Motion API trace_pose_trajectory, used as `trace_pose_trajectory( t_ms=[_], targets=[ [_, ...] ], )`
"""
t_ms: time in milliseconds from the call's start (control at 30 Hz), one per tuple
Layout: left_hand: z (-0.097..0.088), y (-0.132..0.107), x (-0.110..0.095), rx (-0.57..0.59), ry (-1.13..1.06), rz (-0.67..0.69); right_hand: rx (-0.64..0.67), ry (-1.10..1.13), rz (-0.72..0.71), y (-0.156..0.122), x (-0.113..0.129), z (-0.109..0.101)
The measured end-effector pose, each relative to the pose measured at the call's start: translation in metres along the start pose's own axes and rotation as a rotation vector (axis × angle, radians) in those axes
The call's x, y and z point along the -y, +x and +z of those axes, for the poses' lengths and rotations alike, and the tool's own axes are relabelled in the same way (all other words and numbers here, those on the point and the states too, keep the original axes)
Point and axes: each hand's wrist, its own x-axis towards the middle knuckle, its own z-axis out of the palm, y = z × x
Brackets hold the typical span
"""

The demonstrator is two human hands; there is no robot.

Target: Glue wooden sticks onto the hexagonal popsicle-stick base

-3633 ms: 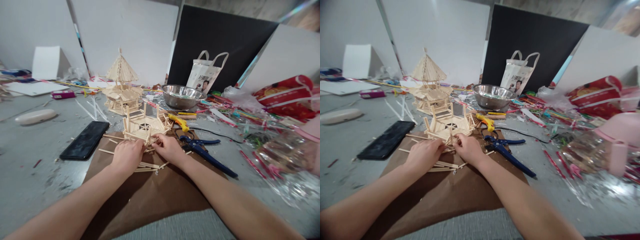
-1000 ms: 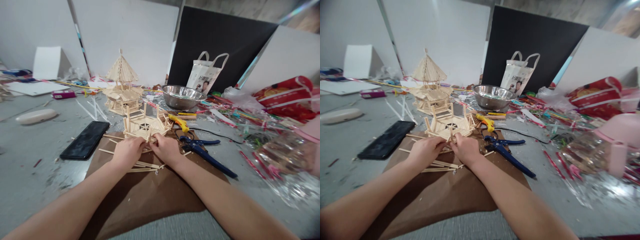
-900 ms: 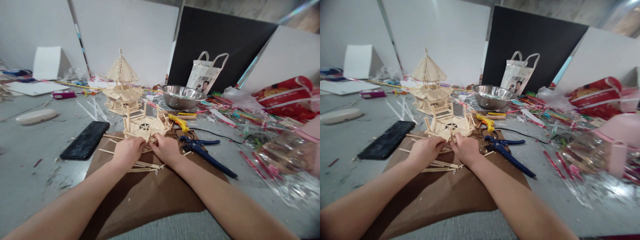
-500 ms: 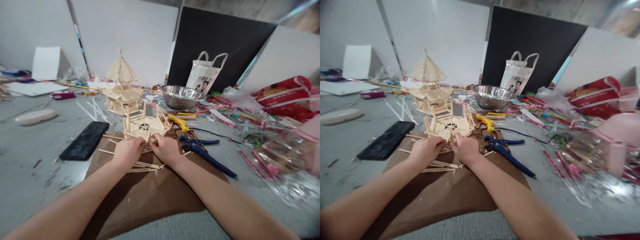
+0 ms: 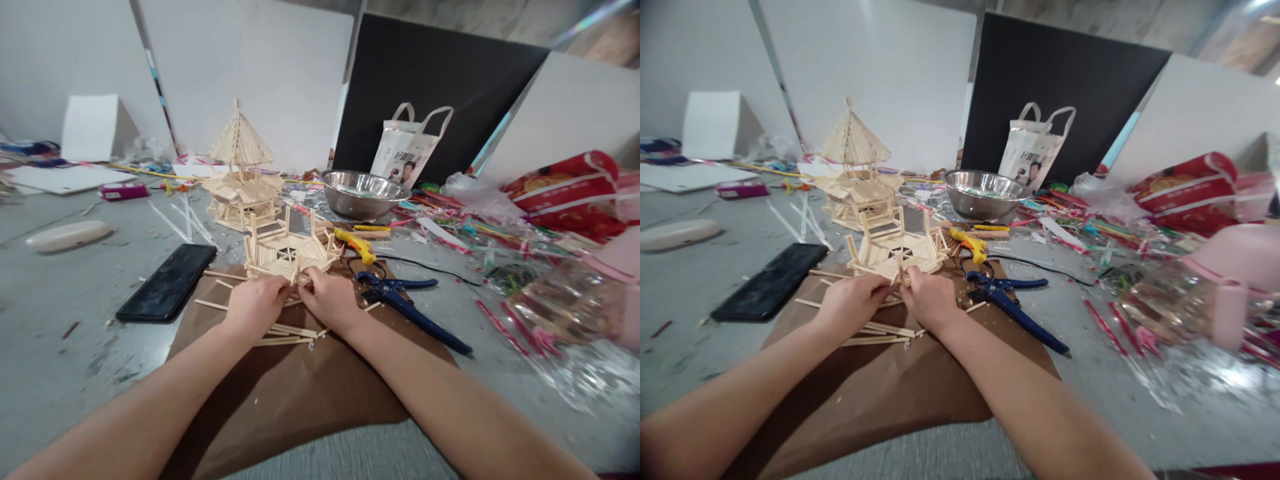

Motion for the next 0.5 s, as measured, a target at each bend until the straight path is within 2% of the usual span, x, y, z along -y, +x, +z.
trace_pose_trajectory(
  t_ms=[200,500],
  targets=[
    [-0.0004,0.0005,-0.0016,0.011,-0.007,-0.026,0.032,0.005,0.010,0.0000,0.0005,-0.0011],
    [-0.0004,-0.0003,-0.0007,-0.017,0.003,-0.007,0.010,0.014,0.007,0.0000,0.0001,-0.0007]
  ],
)
